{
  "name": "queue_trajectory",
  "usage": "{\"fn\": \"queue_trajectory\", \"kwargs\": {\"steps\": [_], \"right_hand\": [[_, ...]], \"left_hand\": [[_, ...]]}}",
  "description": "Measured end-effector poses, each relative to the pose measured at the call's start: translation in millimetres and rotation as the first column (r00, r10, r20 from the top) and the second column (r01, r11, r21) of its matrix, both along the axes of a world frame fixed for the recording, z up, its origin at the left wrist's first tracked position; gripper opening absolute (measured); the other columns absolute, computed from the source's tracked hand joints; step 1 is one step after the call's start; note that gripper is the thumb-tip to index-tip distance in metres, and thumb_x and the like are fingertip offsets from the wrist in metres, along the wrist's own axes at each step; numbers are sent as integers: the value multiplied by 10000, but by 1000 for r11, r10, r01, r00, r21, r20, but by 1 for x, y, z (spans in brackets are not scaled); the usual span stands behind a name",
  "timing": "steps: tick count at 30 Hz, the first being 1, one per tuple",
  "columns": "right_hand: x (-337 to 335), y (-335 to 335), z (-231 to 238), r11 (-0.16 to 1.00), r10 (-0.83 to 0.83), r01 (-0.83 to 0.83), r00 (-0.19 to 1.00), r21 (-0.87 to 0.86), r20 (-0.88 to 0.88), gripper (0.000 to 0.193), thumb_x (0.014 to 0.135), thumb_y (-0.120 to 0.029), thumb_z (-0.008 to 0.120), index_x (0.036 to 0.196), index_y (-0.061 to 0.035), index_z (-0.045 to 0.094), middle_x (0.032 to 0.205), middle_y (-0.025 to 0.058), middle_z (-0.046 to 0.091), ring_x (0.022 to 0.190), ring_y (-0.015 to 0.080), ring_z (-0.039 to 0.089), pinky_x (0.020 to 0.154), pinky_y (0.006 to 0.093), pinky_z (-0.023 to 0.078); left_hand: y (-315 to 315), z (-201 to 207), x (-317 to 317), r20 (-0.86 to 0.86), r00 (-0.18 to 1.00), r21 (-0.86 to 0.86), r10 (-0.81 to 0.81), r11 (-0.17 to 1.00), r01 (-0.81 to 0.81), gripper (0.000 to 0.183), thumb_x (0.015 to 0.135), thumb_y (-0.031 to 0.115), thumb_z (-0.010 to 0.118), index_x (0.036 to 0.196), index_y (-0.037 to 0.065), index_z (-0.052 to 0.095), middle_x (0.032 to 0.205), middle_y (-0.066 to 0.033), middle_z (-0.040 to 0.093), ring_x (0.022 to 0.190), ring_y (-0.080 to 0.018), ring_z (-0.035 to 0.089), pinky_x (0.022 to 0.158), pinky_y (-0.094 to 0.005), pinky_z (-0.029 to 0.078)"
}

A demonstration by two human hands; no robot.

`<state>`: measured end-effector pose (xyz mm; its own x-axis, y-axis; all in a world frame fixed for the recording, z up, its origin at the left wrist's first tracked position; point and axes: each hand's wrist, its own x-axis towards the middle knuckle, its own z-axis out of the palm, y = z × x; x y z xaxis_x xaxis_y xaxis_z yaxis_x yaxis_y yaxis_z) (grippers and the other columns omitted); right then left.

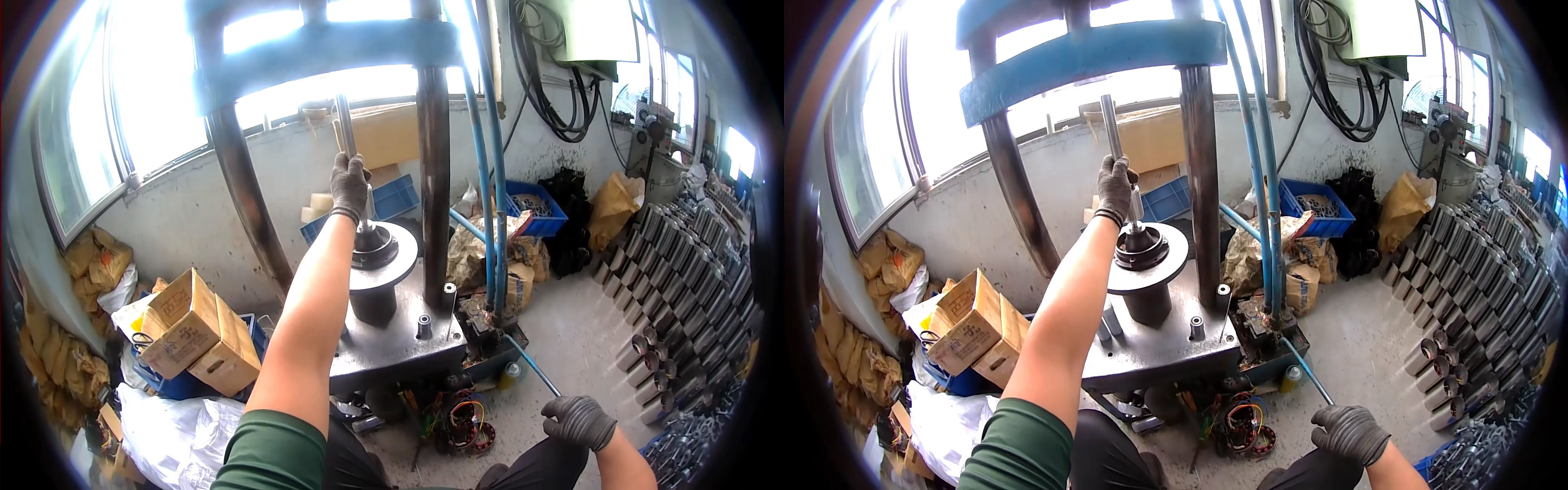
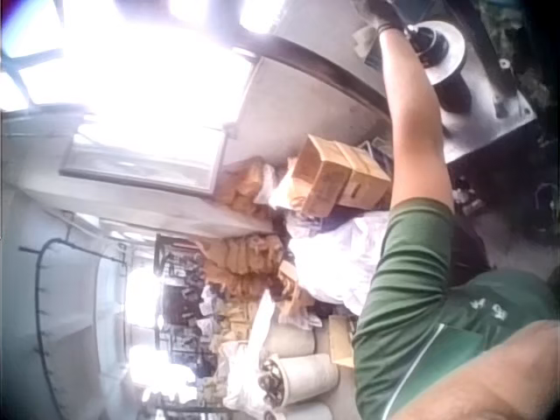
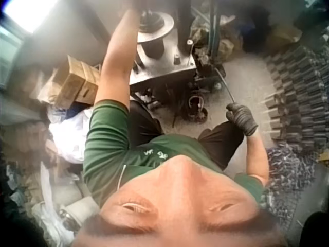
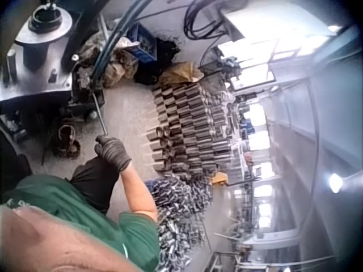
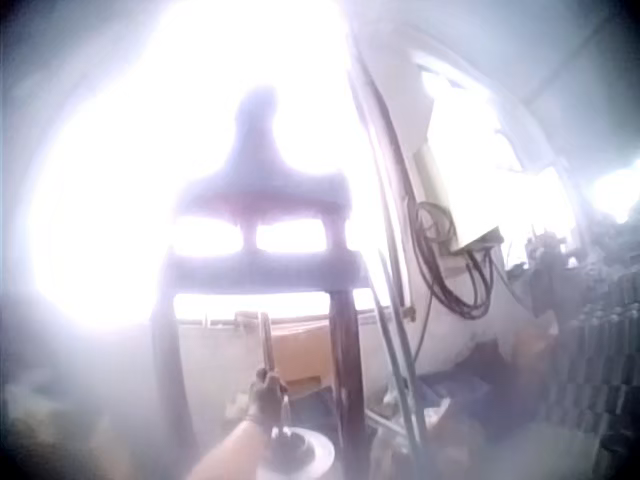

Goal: The person places a metal component onto a vertical press machine, secures a top piece, and pulls a lever to engage the press before removing the assembled part.

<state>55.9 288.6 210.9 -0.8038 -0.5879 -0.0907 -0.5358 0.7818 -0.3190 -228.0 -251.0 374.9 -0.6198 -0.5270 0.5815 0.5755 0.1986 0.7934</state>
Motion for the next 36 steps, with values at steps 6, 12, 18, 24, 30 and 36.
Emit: {"fn": "queue_trajectory", "kwargs": {"steps": [6,12,18,24,30,36], "right_hand": [[2,-6,1,998,-57,57,998,-22,3,308,834,-307,615,997,-80,745,863,146,726,819,369,712,744,468,576],[3,-6,4,998,-55,55,998,-21,-9,310,834,-311,619,1006,-88,749,856,142,726,811,367,712,741,468,577],[-2,1,-2,998,39,-38,999,56,-25,337,854,-315,599,1057,-95,754,911,148,739,852,358,718,766,465,582],[-21,-2,29,987,92,-87,995,138,-27,351,881,-290,561,1104,-101,755,990,155,747,899,359,720,795,464,583],[-37,-16,51,998,29,-23,994,53,-108,367,883,-285,554,1130,-98,751,999,177,743,909,375,716,814,469,584],[-31,-8,40,931,93,-136,986,340,139,405,905,-333,539,1174,-109,742,1061,178,745,983,361,714,879,488,566]], "left_hand": [[1,2,4,-14,1000,10,-1,1000,1,154,1002,260,567,978,108,585,618,-16,577,543,-135,553,543,-316,458],[-1,2,0,-27,1000,11,5,1000,-5,155,1001,259,570,992,106,595,605,-17,577,529,-138,555,539,-319,458],[0,1,-1,-21,1000,18,-10,1000,11,155,1009,258,567,979,108,587,595,-19,574,515,-138,547,530,-314,448],[0,2,-2,-32,999,32,-27,999,28,149,1018,251,562,958,114,572,575,-13,548,504,-140,533,521,-316,438],[-6,1,2,-26,999,24,-42,999,43,151,1021,245,560,953,111,567,567,-14,538,494,-140,510,514,-313,415],[-4,2,0,-35,995,33,-88,995,90,159,1017,257,569,967,107,579,571,-22,556,492,-140,509,514,-310,414]]}}
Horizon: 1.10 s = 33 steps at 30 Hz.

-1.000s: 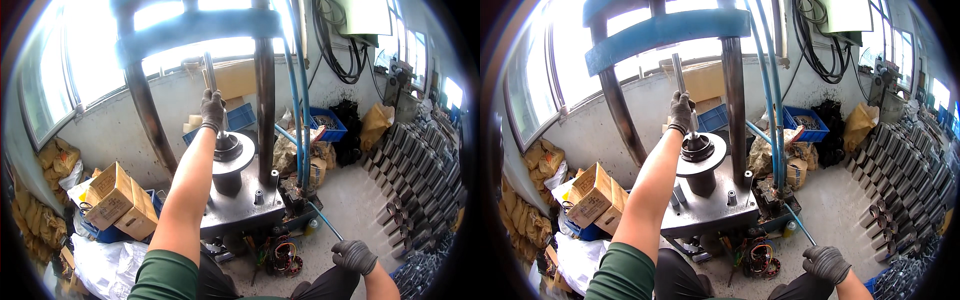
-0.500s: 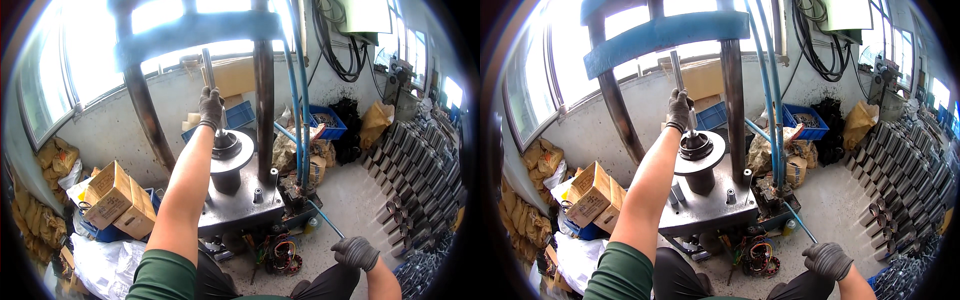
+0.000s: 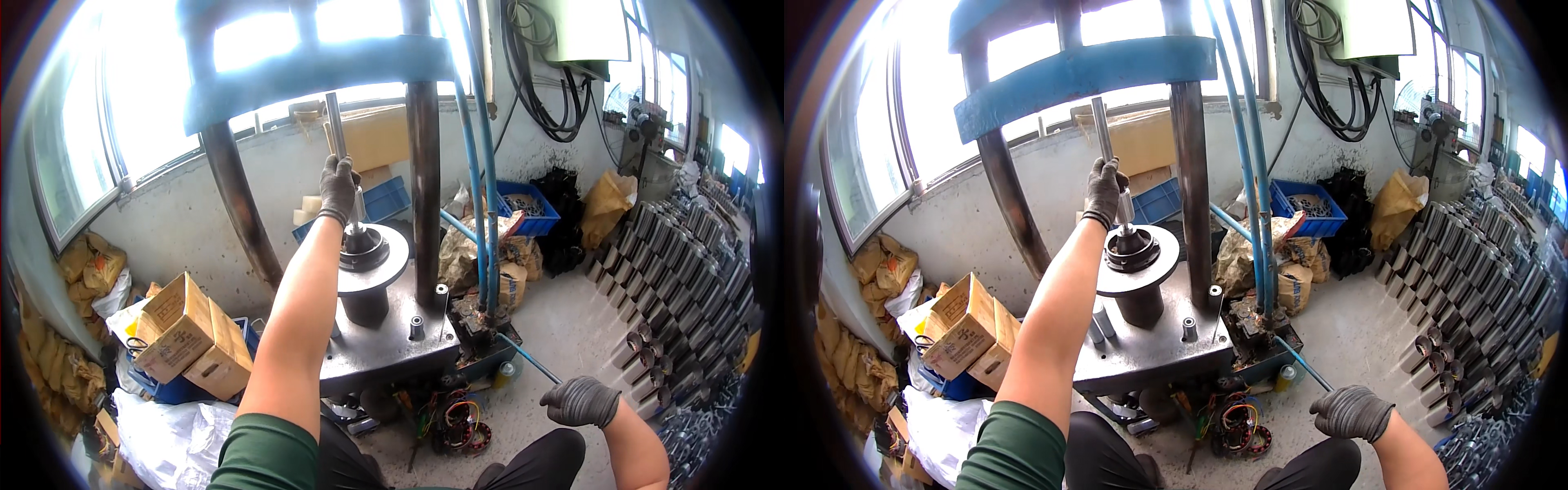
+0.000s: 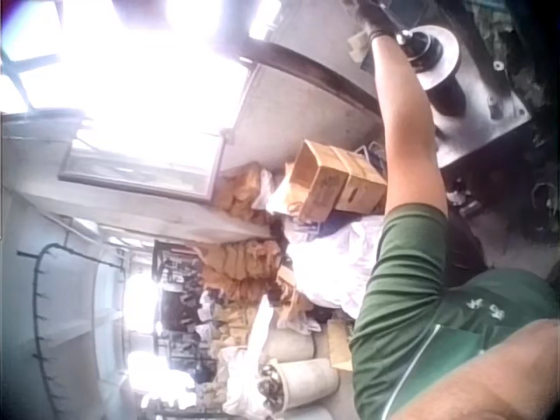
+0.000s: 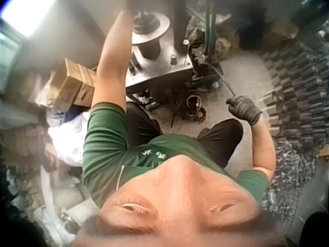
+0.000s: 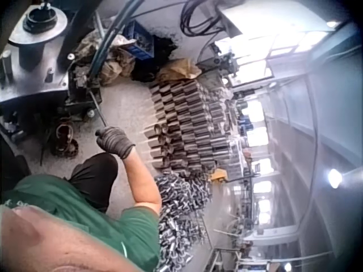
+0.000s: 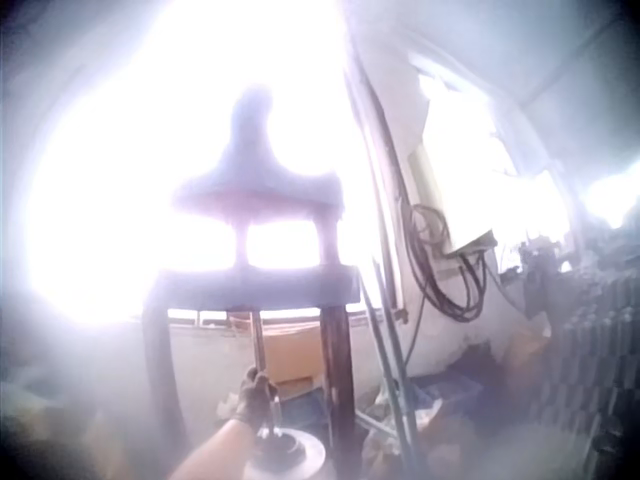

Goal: The person places a metal component onto a vertical press machine, secures a top piece, and pulls a lever to engage the press before removing the assembled part.

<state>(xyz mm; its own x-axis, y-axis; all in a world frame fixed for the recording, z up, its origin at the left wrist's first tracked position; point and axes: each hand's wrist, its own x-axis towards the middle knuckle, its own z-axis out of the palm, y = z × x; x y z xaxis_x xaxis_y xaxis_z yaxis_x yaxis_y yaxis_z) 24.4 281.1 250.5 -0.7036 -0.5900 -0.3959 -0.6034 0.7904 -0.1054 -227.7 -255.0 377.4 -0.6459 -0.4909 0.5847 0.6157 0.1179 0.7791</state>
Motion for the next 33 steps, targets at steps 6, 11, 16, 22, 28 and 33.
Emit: {"fn": "queue_trajectory", "kwargs": {"steps": [6,11,16,22,28,33], "right_hand": [[0,3,-1,979,-18,-12,989,-202,-145,387,909,-319,538,1162,-112,745,1037,155,752,953,358,720,840,486,575],[0,6,-6,992,-16,8,998,-127,-62,368,904,-320,549,1140,-121,749,1025,172,750,963,369,716,869,481,566],[-1,5,-6,998,-2,1,1000,-62,-27,356,910,-318,543,1127,-128,752,1028,169,748,960,375,715,868,485,565],[-1,6,-4,969,-23,-17,987,-246,-158,340,909,-301,537,1114,-131,748,1012,150,748,923,367,713,825,491,574],[9,4,-4,999,-17,13,997,-47,-76,329,903,-303,531,1087,-140,750,992,140,746,916,350,719,804,487,577],[5,7,-10,963,-65,1,971,-269,-231,320,880,-303,568,1062,-117,753,954,146,740,876,351,724,796,465,581]], "left_hand": [[4,0,3,17,1000,30,-4,1000,4,153,1013,253,571,987,104,593,581,-22,559,499,-139,514,517,-307,420],[1,-1,2,11,1000,27,-28,999,27,139,1017,242,568,997,106,591,578,-17,551,497,-133,512,514,-300,416],[-2,-2,0,26,999,2,-42,999,42,144,1013,237,558,1016,96,591,622,-17,551,541,-130,533,543,-304,439],[-6,-2,0,32,999,-20,-27,999,27,146,1006,229,553,1024,91,593,651,-19,559,562,-129,545,558,-304,448],[-3,-2,2,45,998,-13,-42,999,43,139,1018,239,560,1026,103,590,640,-17,564,555,-127,536,557,-297,440],[-8,-4,0,28,998,-35,-63,997,64,141,1028,241,553,1070,109,581,670,-11,570,584,-121,539,575,-296,449]]}}
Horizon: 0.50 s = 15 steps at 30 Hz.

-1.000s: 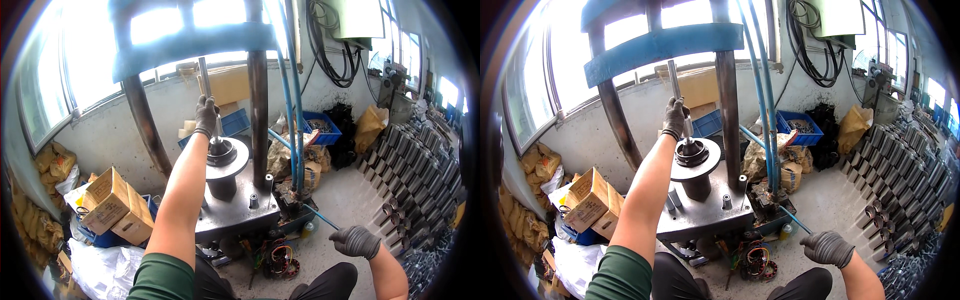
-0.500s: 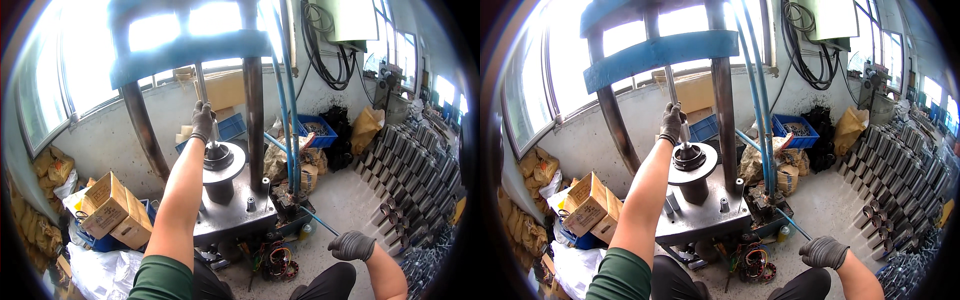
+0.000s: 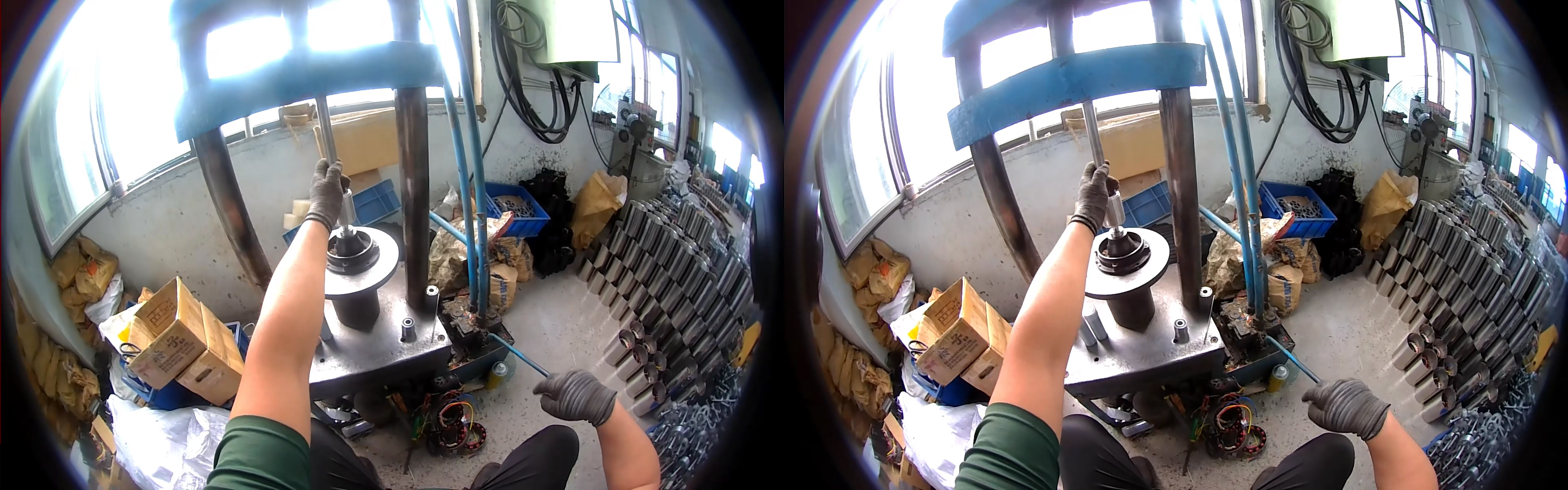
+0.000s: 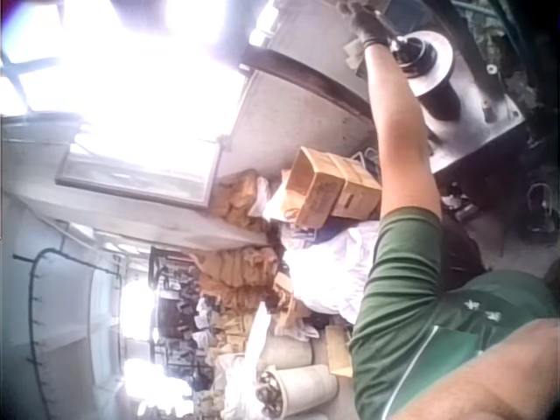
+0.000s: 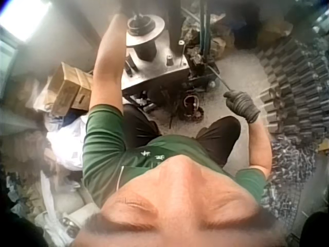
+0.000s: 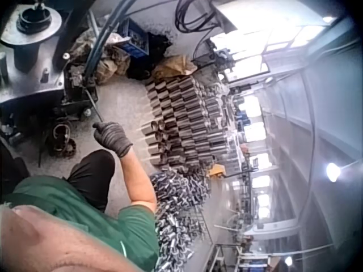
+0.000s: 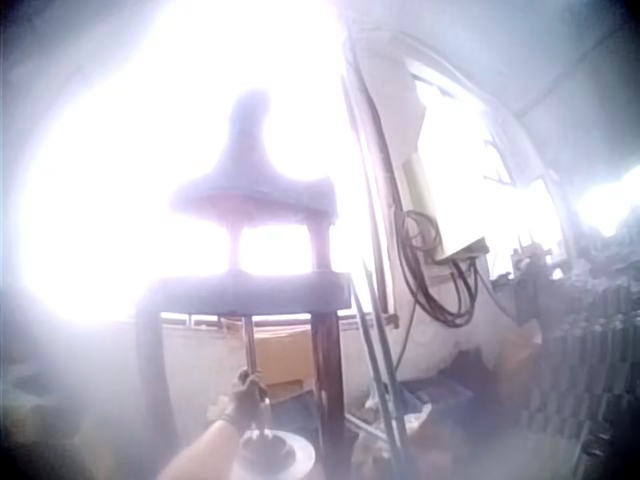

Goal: The person places a metal component onto a vertical press machine, secures a top piece, and pulls a lever to engage the press before removing the assembled part.

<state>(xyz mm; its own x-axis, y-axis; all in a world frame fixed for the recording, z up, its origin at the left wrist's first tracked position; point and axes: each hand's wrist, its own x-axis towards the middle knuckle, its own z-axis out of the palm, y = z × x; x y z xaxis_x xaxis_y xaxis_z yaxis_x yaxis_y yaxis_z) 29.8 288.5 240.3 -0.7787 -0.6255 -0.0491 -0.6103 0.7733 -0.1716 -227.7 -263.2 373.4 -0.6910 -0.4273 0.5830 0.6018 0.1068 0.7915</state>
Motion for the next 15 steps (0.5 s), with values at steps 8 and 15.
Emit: {"fn": "queue_trajectory", "kwargs": {"steps": [8,15], "right_hand": [[-98,-73,71,859,-227,-256,585,-443,-779,260,945,-218,651,1134,-41,631,901,202,675,769,375,673,672,461,551],[-141,-80,85,855,-253,-157,707,-495,-661,538,995,-416,626,1288,35,609,1034,252,697,920,408,709,799,461,581]], "left_hand": [[-2,-4,4,-12,1000,-17,5,1000,-5,171,1033,282,565,1096,124,587,686,-16,605,607,-132,559,604,-302,461],[-6,-4,-1,13,1000,-14,-2,1000,2,168,1009,291,579,1052,128,592,681,-22,598,608,-138,562,604,-308,465]]}}
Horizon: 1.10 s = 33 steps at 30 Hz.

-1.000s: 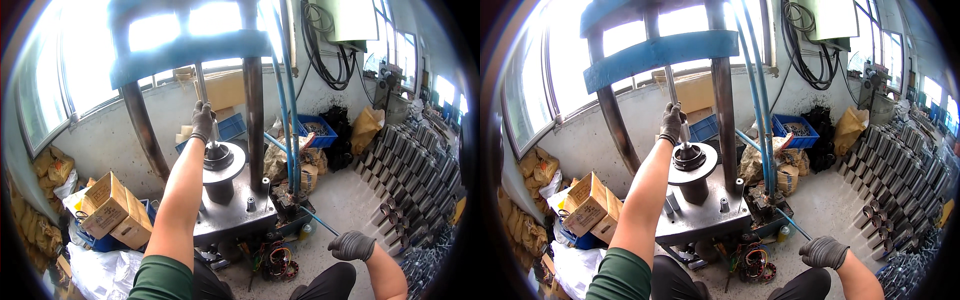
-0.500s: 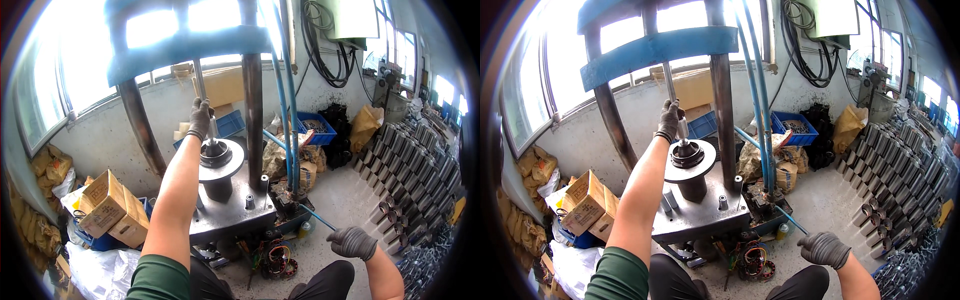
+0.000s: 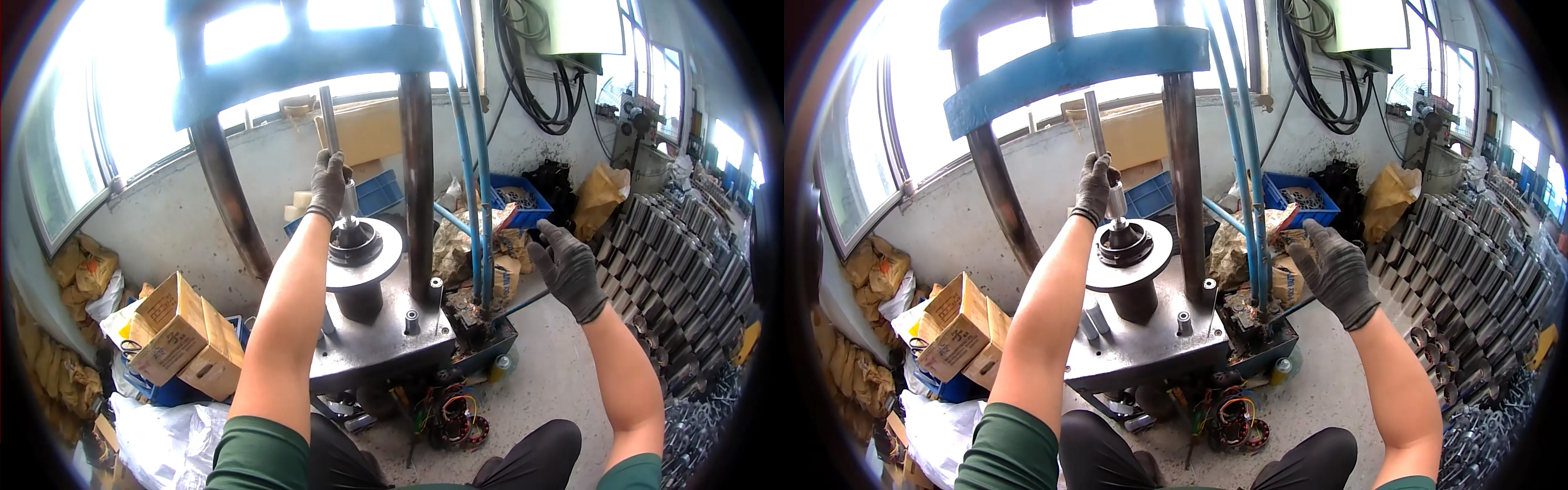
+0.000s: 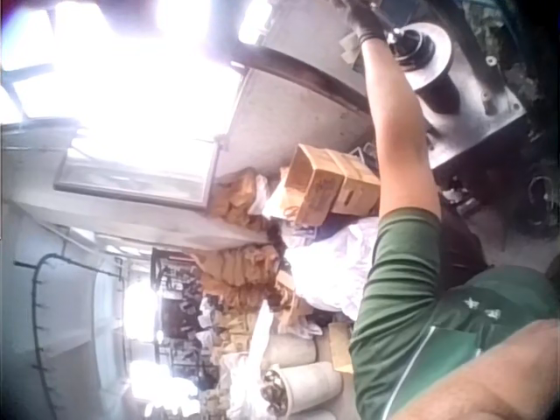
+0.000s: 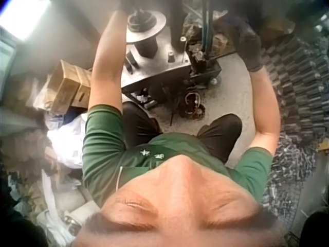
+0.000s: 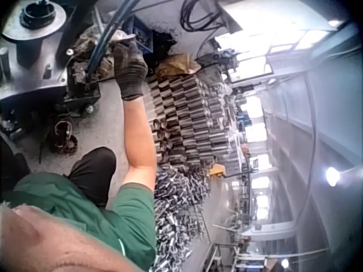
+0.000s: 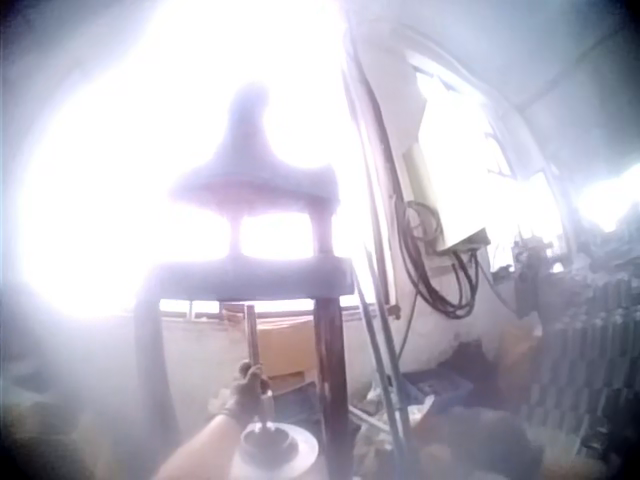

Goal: The person places a metal component onto a vertical press machine, secures a top piece, and pulls a lever to engage the press before removing the assembled part.

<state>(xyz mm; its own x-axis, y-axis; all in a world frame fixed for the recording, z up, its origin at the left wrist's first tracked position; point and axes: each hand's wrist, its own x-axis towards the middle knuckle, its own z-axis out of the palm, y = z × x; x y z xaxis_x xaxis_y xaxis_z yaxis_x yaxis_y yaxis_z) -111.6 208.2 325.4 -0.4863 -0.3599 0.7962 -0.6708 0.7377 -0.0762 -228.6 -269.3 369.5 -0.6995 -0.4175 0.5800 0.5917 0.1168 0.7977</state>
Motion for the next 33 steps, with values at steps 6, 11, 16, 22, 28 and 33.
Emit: {"fn": "queue_trajectory", "kwargs": {"steps": [6,11,16,22,28,33], "right_hand": [[67,60,-57,882,-178,129,982,453,66,489,933,-349,647,1320,-50,623,1033,194,705,824,360,689,757,452,572],[147,79,-86,751,-277,-385,554,536,785,460,897,-379,549,1216,-97,723,1037,180,747,961,371,721,874,486,573],[154,76,-87,786,-242,-346,590,513,770,414,882,-315,540,1165,-85,734,1001,166,743,927,374,715,808,483,580],[146,73,-79,856,-130,-279,698,435,705,380,864,-298,561,1126,-89,741,980,157,739,895,363,713,776,476,583],[149,77,-82,797,-215,-325,635,509,742,372,853,-292,571,1117,-103,751,946,148,740,872,365,714,772,477,581],[144,73,-78,816,-174,-326,649,478,741,373,849,-287,572,1119,-104,754,946,148,739,859,368,712,768,481,579]], "left_hand": [[10,4,5,14,999,28,30,999,-31,196,983,314,597,1027,123,598,664,-31,591,596,-154,560,597,-332,464],[11,7,-2,17,999,52,39,998,-40,148,986,272,592,985,124,603,628,-46,594,561,-162,546,575,-328,443],[10,5,2,22,999,61,26,998,-27,144,996,258,571,996,116,596,649,-34,586,572,-149,546,581,-323,449],[7,3,2,13,999,36,34,999,-35,152,996,275,580,997,126,608,660,-33,606,592,-150,559,600,-326,454],[-1,-2,-8,-22,999,57,-29,998,31,197,1004,280,549,1071,116,637,692,-35,624,608,-155,579,600,-320,476],[-11,-8,-13,-63,990,152,-129,979,137,247,1040,267,475,1130,105,639,711,-36,632,634,-167,604,600,-329,518]]}}
